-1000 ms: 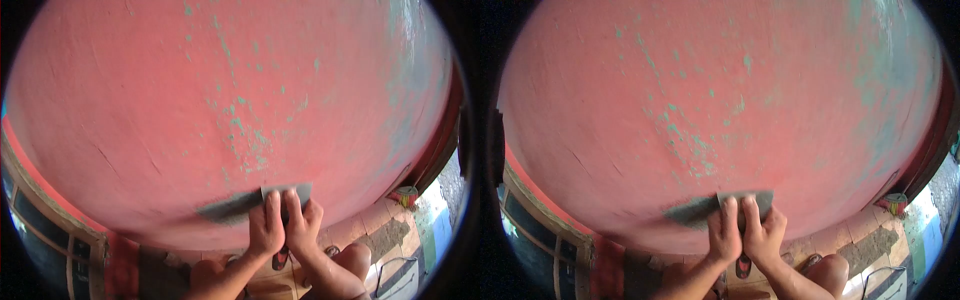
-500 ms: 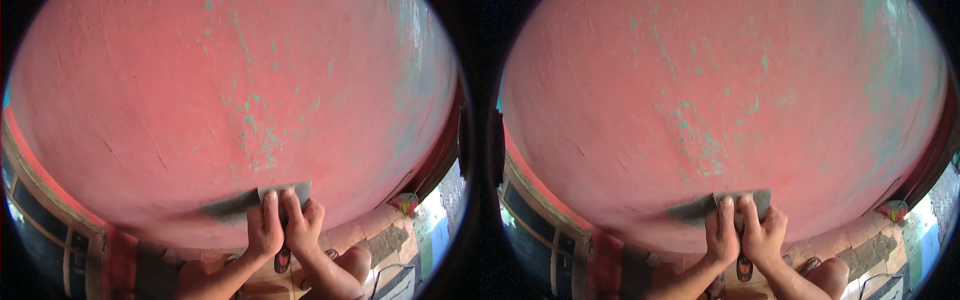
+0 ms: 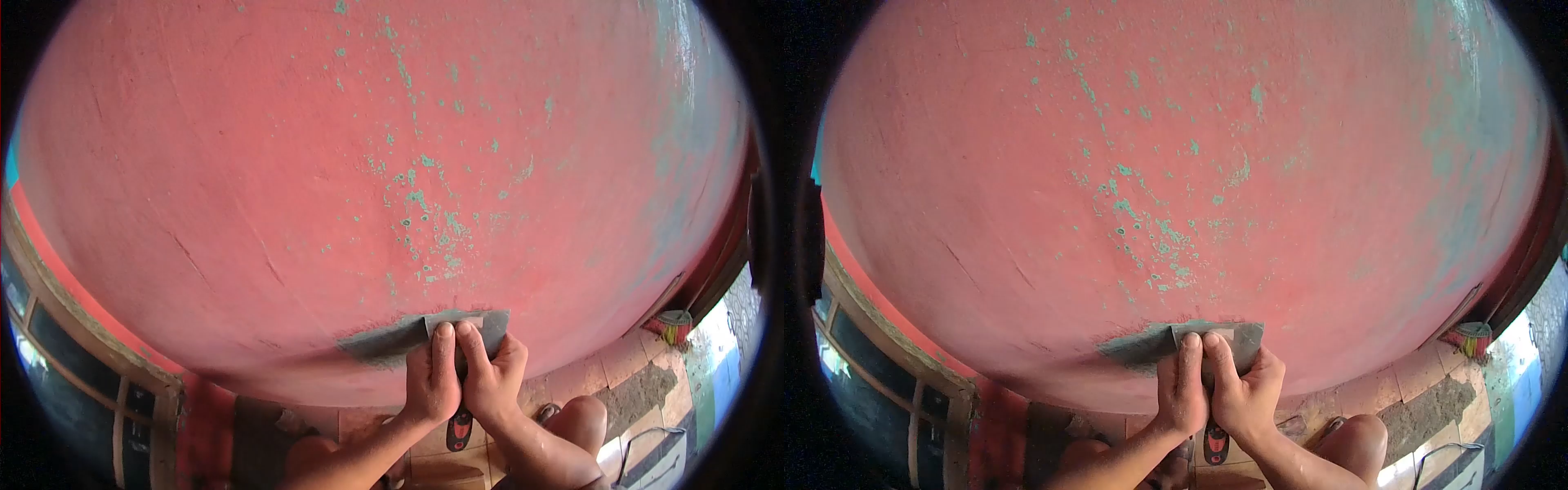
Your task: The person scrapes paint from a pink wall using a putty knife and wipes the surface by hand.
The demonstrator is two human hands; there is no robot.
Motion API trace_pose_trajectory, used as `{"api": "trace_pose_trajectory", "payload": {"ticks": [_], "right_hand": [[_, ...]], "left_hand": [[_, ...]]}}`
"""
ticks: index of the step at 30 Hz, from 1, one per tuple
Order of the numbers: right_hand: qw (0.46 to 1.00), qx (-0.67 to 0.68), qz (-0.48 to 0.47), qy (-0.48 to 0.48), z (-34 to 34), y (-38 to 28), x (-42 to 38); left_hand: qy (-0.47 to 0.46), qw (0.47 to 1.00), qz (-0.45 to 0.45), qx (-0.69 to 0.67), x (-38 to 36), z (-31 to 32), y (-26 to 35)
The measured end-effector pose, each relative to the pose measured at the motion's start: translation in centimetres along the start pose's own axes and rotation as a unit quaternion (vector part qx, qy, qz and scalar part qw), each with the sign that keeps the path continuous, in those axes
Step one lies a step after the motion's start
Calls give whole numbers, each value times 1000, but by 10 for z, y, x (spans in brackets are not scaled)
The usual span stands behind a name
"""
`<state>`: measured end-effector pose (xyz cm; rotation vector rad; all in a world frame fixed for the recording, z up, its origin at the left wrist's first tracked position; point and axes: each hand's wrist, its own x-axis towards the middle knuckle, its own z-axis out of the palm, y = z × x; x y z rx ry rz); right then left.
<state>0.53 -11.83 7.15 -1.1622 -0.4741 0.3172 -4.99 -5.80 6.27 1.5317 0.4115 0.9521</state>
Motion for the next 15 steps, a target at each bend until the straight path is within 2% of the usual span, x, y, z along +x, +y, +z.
{"api": "trace_pose_trajectory", "payload": {"ticks": [4,7,11,15], "right_hand": [[998,-31,28,-40,-4,-13,6],[1000,10,4,3,-1,-2,0],[999,-15,23,-16,-4,-8,4],[1000,-19,17,-10,-5,-8,1]], "left_hand": [[-30,999,-8,-20,6,-6,9],[8,1000,2,7,-2,3,3],[-12,999,-17,40,0,0,5],[11,999,-19,29,-3,4,-4]]}}
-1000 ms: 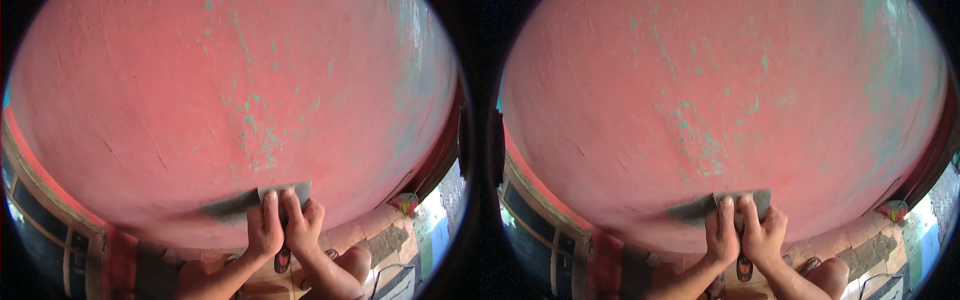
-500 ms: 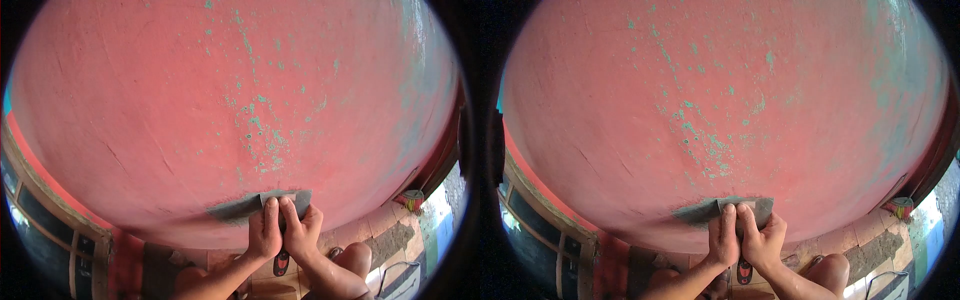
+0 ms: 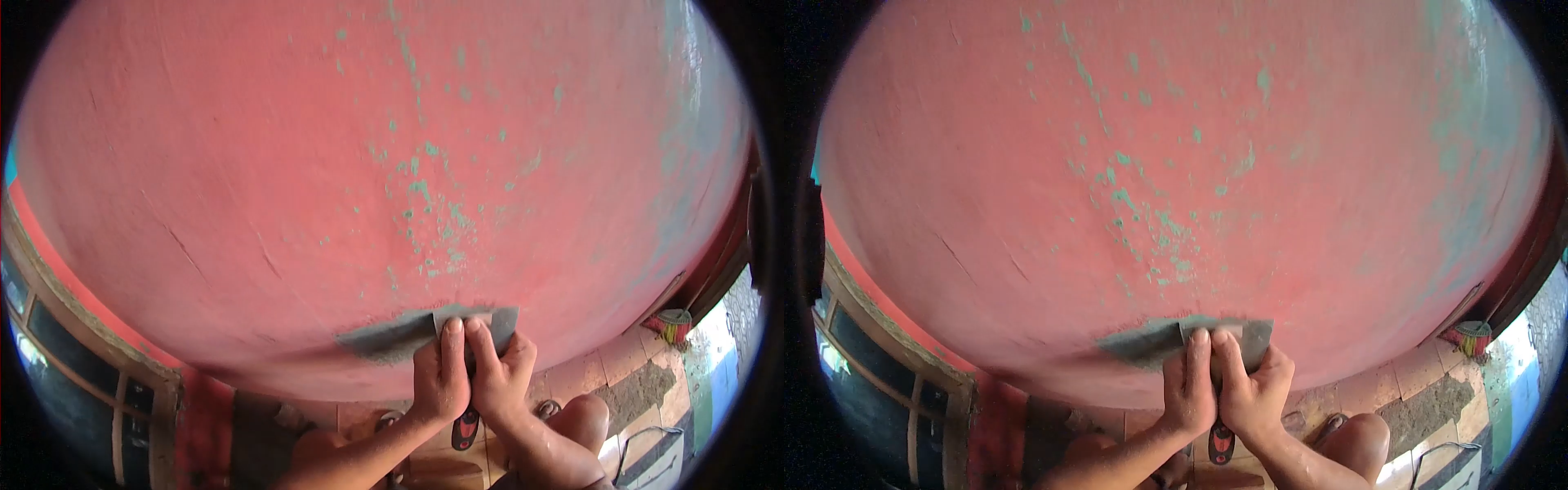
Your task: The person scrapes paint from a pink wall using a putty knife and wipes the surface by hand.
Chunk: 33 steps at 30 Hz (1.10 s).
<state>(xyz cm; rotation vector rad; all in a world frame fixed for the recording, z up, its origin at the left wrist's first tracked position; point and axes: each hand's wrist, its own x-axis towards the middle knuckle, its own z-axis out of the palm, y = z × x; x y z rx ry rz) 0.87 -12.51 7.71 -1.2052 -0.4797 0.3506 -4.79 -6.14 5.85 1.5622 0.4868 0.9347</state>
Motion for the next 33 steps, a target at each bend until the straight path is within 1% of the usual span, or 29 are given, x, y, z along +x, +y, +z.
{"api": "trace_pose_trajectory", "payload": {"ticks": [2,3,4,6,8,9,11,12,13,14,16,17,20,21,22,23,24,25,26,28,29,30,31,32,33], "right_hand": [[1000,-10,-15,9,0,3,3],[1000,14,-17,11,3,1,5],[1000,11,-16,8,3,-1,6],[1000,9,-14,2,5,-7,3],[1000,10,-20,6,2,-1,1],[1000,20,-16,7,3,-3,1],[1000,12,0,5,1,-6,2],[1000,12,4,2,0,-5,5],[1000,12,18,1,-1,-2,4],[1000,16,23,1,-3,-1,2],[1000,-4,6,17,-4,-1,-2],[1000,-4,-1,23,-4,2,-1],[1000,-8,-17,12,-5,-3,10],[1000,1,-17,14,-2,-5,9],[999,13,-25,17,1,-8,7],[997,-62,-36,12,-6,-3,6],[999,-34,-35,16,-4,-4,6],[999,-8,-29,20,-2,-4,5],[999,14,-19,23,-2,-4,5],[1000,13,-13,14,1,-11,8],[1000,17,-7,16,1,-10,6],[999,23,-12,18,3,-11,5],[1000,-25,-16,2,-4,-8,4],[1000,-15,-16,7,-3,-8,4],[1000,-9,-15,12,-2,-7,4]], "left_hand": [[-2,1000,19,5,3,1,4],[3,999,24,-22,6,5,15],[-9,999,32,-23,9,1,16],[-36,999,-15,0,6,-7,12],[12,999,28,20,3,2,6],[27,998,51,-18,4,7,5],[0,999,30,-18,6,4,5],[-10,1000,11,-17,4,1,5],[-40,999,-22,-6,4,-5,1],[-23,999,-32,-5,-3,-3,-2],[7,1000,-23,-5,-4,7,-1],[12,999,36,9,1,10,4],[2,999,17,-51,9,10,22],[-10,1000,26,-10,11,3,17],[-5,1000,1,-1,4,1,10],[0,1000,-7,4,1,4,4],[7,1000,-13,7,2,7,1],[26,999,36,-6,4,13,0],[17,999,34,-18,6,13,5],[-3,999,18,-35,12,7,18],[-43,999,-15,-11,11,-1,21],[-25,1000,-15,5,5,1,13],[-8,1000,-1,17,2,6,0],[11,999,15,26,4,10,3],[1,998,28,54,3,9,8]]}}
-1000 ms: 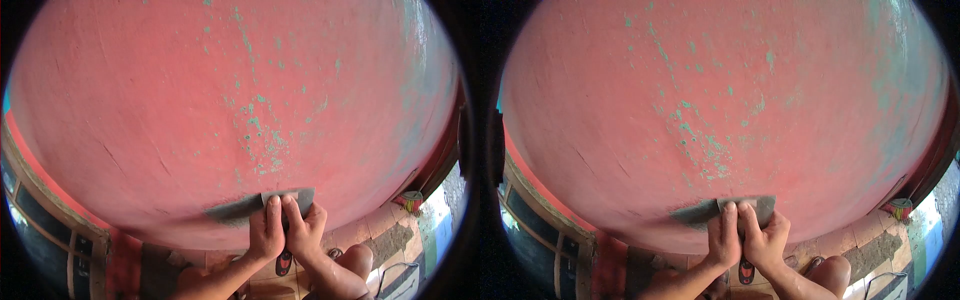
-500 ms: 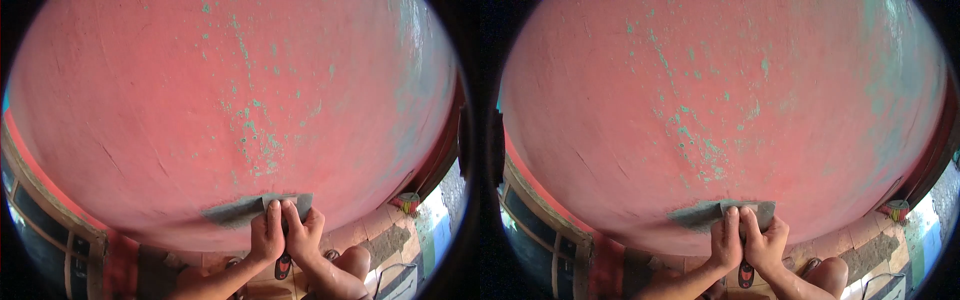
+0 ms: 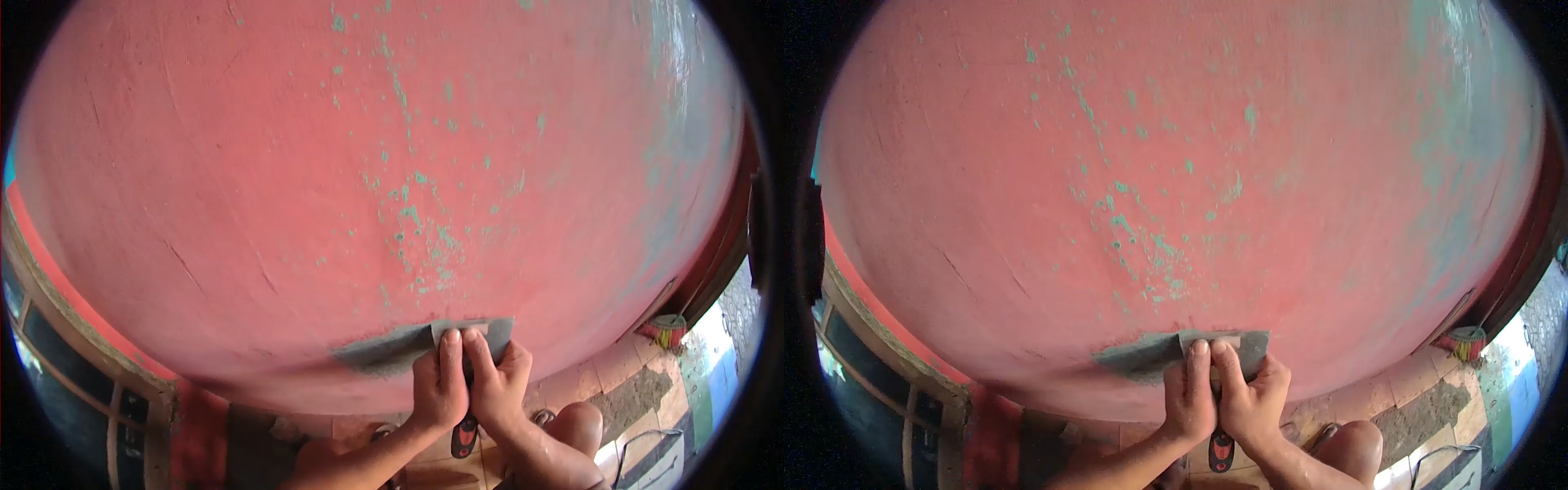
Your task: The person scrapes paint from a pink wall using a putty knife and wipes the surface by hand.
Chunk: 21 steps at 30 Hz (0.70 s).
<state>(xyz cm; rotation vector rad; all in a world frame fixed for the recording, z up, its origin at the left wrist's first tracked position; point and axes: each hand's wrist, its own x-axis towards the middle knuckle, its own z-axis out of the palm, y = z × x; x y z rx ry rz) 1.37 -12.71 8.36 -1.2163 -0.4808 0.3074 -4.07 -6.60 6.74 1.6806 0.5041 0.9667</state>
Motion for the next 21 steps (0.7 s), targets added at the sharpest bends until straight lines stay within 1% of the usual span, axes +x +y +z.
{"api": "trace_pose_trajectory", "payload": {"ticks": [3,4,7,8,10,11,12,13,14,15,16,19,20,21], "right_hand": [[1000,-16,-7,2,0,-3,7],[1000,-15,0,0,1,-2,4],[1000,-6,-7,-2,5,1,3],[1000,-9,-5,-2,3,5,0],[1000,-25,0,-9,0,6,1],[1000,-6,1,-10,2,3,5],[1000,15,11,-13,6,1,4],[999,37,18,-14,9,1,0],[1000,-14,5,-12,4,5,-1],[1000,-8,4,-11,4,7,-4],[1000,-5,4,-10,4,9,-5],[1000,6,4,-7,7,3,1],[1000,2,10,-11,6,3,1],[1000,-1,18,-17,5,3,-3]], "left_hand": [[10,997,32,-72,12,1,21],[-46,997,-50,-34,10,-13,10],[28,999,4,-24,-6,4,-22],[47,998,-23,-38,-8,6,-16],[36,997,-2,-75,0,5,-6],[30,996,1,-87,5,0,4],[1,998,21,-57,7,-8,14],[-9,997,-30,-65,4,-12,0],[6,998,-34,-56,0,-9,-3],[24,998,-35,-51,-4,-4,-6],[30,999,6,-25,-5,-2,-16],[0,995,-53,-85,0,-8,3],[1,996,-17,-90,2,-9,1],[8,997,-34,-68,-7,-10,-2]]}}
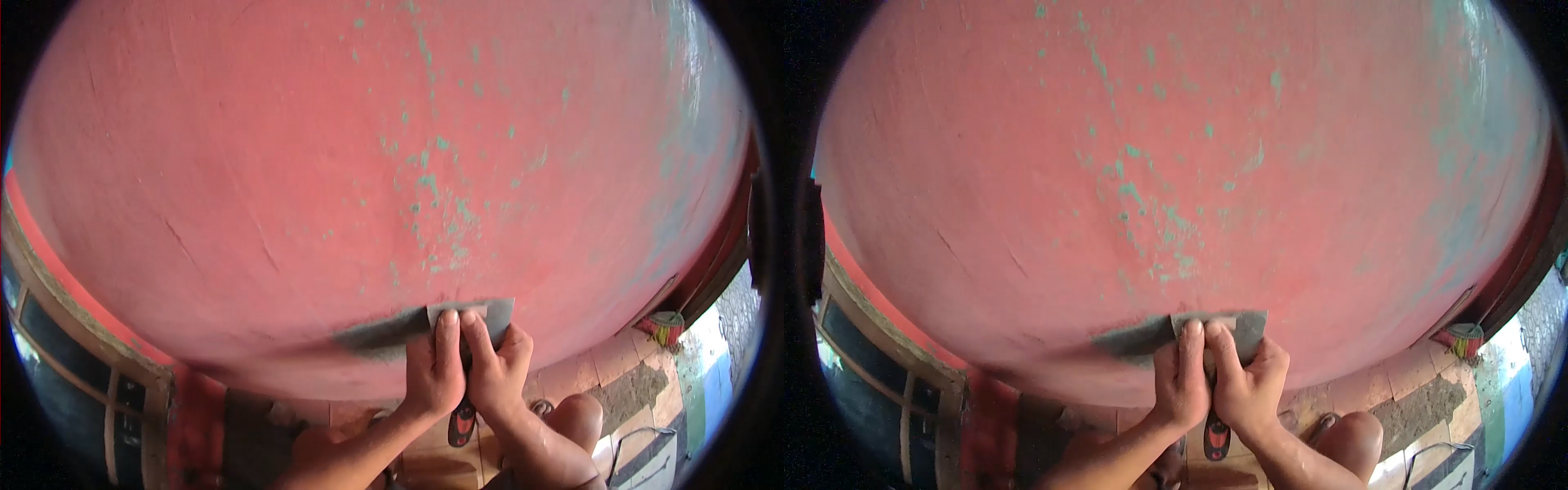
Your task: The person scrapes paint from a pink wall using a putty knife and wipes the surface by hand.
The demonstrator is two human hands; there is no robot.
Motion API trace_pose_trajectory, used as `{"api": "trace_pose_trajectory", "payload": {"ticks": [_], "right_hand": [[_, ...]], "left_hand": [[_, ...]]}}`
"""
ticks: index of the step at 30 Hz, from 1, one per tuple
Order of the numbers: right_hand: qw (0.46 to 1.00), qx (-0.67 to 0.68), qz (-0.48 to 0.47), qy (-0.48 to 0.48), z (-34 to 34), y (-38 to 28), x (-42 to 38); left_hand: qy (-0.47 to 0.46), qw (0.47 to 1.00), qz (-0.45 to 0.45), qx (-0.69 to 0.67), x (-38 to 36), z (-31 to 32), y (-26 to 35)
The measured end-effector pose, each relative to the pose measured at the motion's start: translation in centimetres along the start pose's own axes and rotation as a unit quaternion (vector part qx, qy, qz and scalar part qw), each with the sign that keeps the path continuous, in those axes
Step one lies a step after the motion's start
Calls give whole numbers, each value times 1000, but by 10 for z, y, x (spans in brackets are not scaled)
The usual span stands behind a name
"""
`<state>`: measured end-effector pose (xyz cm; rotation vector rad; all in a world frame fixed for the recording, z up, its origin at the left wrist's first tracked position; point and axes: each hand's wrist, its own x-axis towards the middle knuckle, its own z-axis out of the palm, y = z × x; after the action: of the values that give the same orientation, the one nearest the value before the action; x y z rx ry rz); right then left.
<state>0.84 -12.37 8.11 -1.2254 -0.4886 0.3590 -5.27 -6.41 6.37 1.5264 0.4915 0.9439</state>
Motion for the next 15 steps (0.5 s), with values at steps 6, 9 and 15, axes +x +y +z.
{"api": "trace_pose_trajectory", "payload": {"ticks": [6,9,15], "right_hand": [[1000,2,-13,6,1,0,5],[998,-56,-18,-2,-3,2,0],[1000,-2,-9,-4,1,-1,5]], "left_hand": [[-1,1000,16,-24,10,3,13],[6,1000,-2,1,3,2,-10],[-2,999,41,-6,10,2,1]]}}
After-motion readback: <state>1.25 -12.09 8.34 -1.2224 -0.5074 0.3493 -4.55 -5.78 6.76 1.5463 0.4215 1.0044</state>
